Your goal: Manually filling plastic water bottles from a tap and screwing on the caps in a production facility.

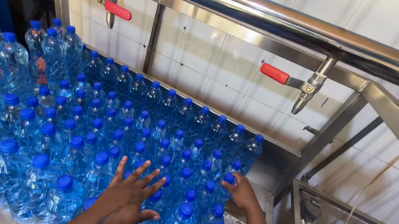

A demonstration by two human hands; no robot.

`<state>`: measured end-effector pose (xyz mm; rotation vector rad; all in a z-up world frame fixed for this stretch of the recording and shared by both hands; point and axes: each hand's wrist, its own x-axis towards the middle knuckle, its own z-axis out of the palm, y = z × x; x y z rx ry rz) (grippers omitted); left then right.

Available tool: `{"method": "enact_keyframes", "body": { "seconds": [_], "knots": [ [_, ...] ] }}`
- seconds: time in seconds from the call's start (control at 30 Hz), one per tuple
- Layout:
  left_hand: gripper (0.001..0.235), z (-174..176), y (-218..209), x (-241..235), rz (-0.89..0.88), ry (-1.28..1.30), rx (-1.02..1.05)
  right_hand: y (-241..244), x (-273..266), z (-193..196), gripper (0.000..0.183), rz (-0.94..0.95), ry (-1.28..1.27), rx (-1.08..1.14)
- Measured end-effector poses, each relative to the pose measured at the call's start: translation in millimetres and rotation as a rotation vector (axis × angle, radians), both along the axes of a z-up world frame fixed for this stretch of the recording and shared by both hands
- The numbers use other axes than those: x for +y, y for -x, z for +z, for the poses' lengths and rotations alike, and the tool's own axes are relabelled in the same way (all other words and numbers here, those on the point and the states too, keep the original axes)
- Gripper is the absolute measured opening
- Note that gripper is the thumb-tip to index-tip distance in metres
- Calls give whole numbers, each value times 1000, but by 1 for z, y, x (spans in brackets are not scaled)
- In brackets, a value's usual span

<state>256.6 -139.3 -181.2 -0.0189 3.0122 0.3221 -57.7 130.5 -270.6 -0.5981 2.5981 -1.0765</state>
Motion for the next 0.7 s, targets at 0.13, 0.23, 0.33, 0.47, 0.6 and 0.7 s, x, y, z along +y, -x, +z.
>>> {"method": "enact_keyframes", "body": {
  "seconds": [0.13,0.23,0.33,0.47,0.6,0.7],
  "knots": [
    [89,4,2,4,-7,9,-8,-41,28,37,86,-177,-201,11],
    [88,14,3,11,5,49,-77,-94,44,79,79,9,184,-117],
    [88,22,1,16,8,91,-145,-84,55,52,75,513,438,-226],
    [89,26,1,19,11,123,-147,-110,65,80,56,-30,40,200],
    [90,20,9,19,10,126,-156,-149,80,114,84,907,831,-229],
    [87,20,7,20,37,97,-175,-130,49,82,71,81,18,86]
  ]
}}
